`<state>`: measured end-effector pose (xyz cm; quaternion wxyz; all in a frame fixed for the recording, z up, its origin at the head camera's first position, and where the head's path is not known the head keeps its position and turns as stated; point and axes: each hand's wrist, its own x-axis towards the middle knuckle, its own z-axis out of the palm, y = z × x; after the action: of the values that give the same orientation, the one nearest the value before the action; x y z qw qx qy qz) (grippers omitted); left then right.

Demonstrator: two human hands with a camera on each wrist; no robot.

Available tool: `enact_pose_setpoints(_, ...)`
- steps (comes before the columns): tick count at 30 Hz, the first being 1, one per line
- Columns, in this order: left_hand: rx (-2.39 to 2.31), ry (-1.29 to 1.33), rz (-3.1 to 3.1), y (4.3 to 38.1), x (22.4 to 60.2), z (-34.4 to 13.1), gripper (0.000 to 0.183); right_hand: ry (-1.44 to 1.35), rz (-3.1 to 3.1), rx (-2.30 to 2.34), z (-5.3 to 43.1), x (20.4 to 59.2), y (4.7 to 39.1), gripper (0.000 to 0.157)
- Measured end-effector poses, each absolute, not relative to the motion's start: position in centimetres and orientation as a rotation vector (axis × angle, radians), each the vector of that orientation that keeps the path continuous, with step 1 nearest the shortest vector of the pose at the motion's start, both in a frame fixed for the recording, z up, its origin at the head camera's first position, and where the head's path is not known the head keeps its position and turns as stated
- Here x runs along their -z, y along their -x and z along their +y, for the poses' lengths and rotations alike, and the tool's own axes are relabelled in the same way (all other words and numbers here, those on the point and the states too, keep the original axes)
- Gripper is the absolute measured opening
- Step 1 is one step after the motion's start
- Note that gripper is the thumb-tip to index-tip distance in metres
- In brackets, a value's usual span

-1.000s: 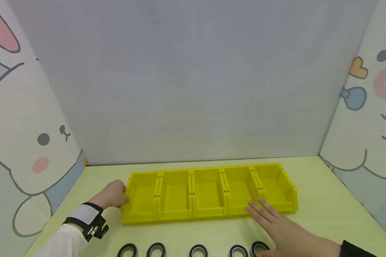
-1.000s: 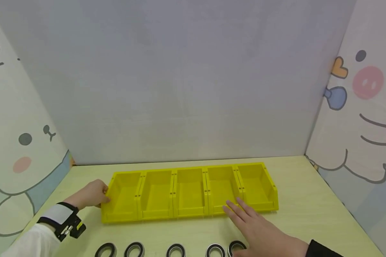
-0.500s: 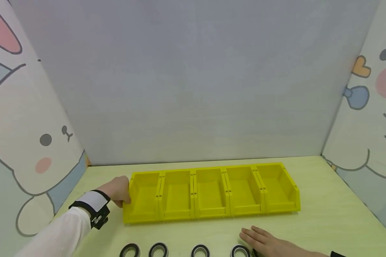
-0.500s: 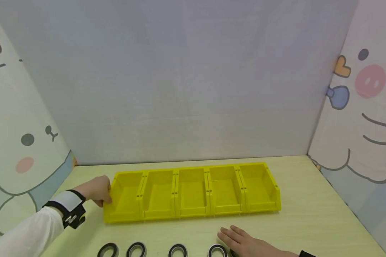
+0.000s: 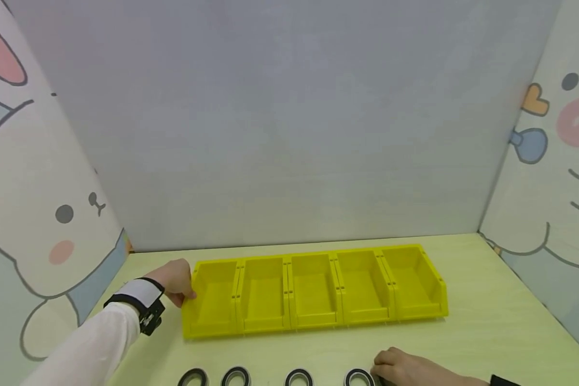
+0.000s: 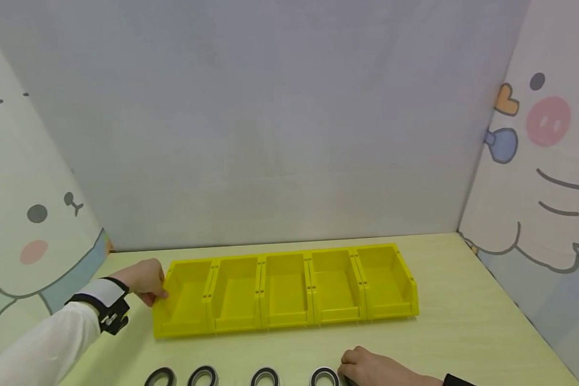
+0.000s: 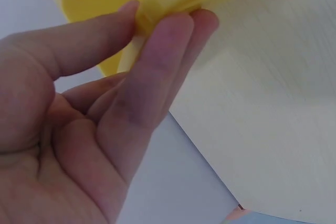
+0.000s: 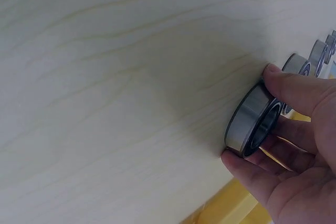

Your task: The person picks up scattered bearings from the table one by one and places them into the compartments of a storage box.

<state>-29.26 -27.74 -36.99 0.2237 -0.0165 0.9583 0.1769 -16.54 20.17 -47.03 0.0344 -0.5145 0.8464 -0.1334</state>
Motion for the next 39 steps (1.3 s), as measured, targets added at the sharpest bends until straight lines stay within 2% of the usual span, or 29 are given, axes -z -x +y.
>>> enact_pose_setpoints(4,-0.457,0.051,2.661,29.4,37.2,-27.7,0.017,1.667,2.603,0.414,20.2,47.0,16.6,0.019)
enact_pose_setpoints(14,-0.373,0.103,2.646,30.0,37.3,-27.2,0.017,1.609,2.575,0.335,20.2,45.8,16.7,0.014)
enact_pose_setpoints(19,-0.369,0.111,2.645,30.0,37.2,-27.1,0.017,1.245,2.523,0.313,20.4,43.0,17.1,0.027)
enact_pose_setpoints(23,-0.384,0.107,2.648,29.9,37.2,-27.2,0.017,1.111,2.564,0.317,20.6,40.3,17.9,0.030)
enact_pose_setpoints(31,-0.400,0.101,2.648,29.6,36.9,-27.1,0.016,1.140,2.710,0.270,21.3,36.6,20.7,0.033)
enact_pose_setpoints(39,-0.383,0.093,2.651,29.8,37.2,-27.1,0.016,1.155,2.880,0.155,22.9,35.8,24.0,0.033)
